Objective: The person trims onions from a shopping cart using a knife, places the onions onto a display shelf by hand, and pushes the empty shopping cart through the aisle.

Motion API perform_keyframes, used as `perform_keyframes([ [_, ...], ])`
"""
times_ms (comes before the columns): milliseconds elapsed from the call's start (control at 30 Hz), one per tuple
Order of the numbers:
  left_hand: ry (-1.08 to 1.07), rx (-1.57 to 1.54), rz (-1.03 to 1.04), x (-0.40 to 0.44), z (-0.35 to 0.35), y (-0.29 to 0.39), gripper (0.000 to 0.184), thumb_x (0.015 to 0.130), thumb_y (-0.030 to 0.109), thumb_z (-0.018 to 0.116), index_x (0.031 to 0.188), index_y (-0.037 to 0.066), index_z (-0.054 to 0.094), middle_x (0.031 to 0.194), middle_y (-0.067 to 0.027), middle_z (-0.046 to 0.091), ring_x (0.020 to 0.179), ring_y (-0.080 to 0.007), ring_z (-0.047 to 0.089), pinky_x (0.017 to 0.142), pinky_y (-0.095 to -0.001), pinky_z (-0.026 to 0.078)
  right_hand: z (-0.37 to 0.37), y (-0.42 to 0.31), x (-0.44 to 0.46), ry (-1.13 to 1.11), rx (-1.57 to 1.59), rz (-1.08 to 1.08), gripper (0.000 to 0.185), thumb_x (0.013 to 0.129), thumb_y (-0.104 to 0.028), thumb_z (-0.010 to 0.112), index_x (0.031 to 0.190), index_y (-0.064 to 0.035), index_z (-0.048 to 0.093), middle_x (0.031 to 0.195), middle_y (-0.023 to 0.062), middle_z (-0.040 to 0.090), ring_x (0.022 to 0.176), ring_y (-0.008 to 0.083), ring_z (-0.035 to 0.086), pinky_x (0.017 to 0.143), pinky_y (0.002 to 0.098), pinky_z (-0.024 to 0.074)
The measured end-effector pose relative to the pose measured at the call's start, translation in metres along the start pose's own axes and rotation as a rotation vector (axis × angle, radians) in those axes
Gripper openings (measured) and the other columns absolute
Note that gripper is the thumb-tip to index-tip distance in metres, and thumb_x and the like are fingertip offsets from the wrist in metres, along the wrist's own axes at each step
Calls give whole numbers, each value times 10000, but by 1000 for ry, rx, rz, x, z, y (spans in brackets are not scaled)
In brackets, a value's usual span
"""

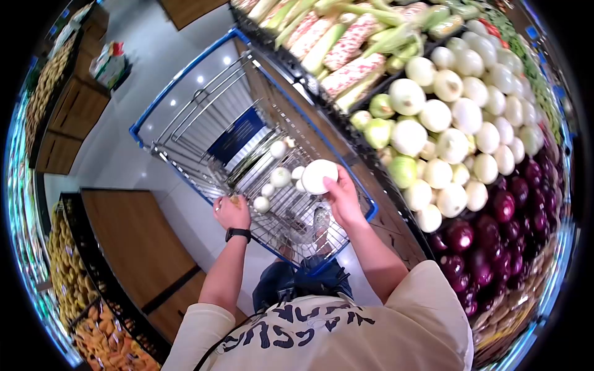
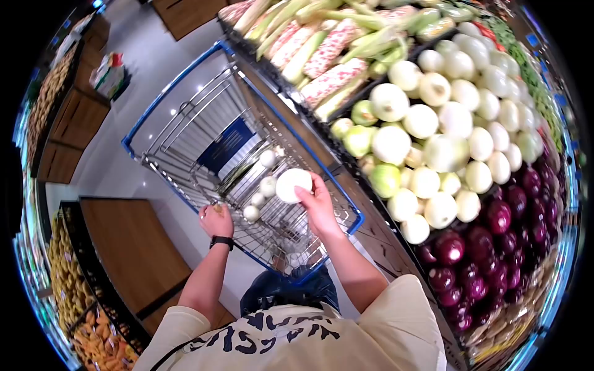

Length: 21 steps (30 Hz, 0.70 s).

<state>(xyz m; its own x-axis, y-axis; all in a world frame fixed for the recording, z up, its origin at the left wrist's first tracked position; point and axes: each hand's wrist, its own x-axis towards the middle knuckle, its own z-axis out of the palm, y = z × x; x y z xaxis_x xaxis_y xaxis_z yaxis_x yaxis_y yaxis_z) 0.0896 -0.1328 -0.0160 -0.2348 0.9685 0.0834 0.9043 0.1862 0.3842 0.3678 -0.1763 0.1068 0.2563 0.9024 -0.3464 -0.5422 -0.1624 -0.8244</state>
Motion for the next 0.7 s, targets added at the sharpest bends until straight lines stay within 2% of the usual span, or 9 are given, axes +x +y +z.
perform_keyframes([
  [33,19,3,-1,1,1,0,354,845,329,658,933,-12,680,1003,-178,700,1170,-347,550,1034,-482,394,4,-24,-16,-15,219,130,539,992,-459,569,1324,-38,509,1172,155,652,988,248,680,811,370,601],
  [133,27,31,43,1,6,-7,378,875,366,647,944,-1,707,984,-160,712,1146,-342,559,975,-473,431,-4,-70,-58,-81,609,177,733,965,-674,441,1314,-34,518,1104,201,655,860,257,695,705,353,608],
  [167,14,26,64,1,-2,-4,339,848,325,658,961,9,707,981,-170,711,1151,-335,569,1013,-485,403,-8,-83,-70,-97,648,155,746,959,-690,434,1307,-36,522,1091,196,655,842,255,687,695,349,601],
  [267,-1,83,69,2,2,-9,402,878,400,593,944,22,714,1005,-159,717,1157,-327,571,1010,-482,406,-23,-129,-93,-112,693,105,793,938,-747,393,1279,-43,530,1041,186,649,751,242,641,654,337,563],
  [367,-13,78,52,-3,7,-10,400,928,398,552,928,33,718,1037,-155,720,1181,-340,566,1018,-502,388,-46,-189,-105,-122,643,-35,709,977,-663,433,1340,-57,494,1074,209,663,781,247,684,647,326,595],
  [433,-65,39,42,-23,6,-4,437,939,374,574,1143,-3,660,1249,-204,636,1285,-373,474,1109,-510,305,-77,-233,-103,-120,554,-207,606,972,-515,594,1369,-76,470,1168,152,636,882,237,675,723,346,581],
  [500,-75,-98,5,-58,-1,16,635,924,329,612,1368,-104,474,1422,-269,481,1371,-392,384,1189,-517,213,-96,-293,-107,134,198,-509,584,934,-344,709,1385,-80,449,1221,106,599,1027,211,640,816,353,555],
  [567,-174,-179,-83,-98,1,37,680,922,296,607,1449,-79,397,1483,-261,420,1403,-396,346,1190,-482,225,-135,-353,-99,360,-315,-810,713,816,-124,816,1402,-65,414,1281,95,539,1127,201,595,906,345,525],
  [700,-226,-316,-47,-172,-1,70,742,920,290,628,1483,-83,320,1499,-284,395,1398,-423,351,1186,-484,228,-233,-473,-73,573,-591,-1087,755,774,-173,850,1397,-38,445,1335,139,523,1151,226,577,943,333,505],
])
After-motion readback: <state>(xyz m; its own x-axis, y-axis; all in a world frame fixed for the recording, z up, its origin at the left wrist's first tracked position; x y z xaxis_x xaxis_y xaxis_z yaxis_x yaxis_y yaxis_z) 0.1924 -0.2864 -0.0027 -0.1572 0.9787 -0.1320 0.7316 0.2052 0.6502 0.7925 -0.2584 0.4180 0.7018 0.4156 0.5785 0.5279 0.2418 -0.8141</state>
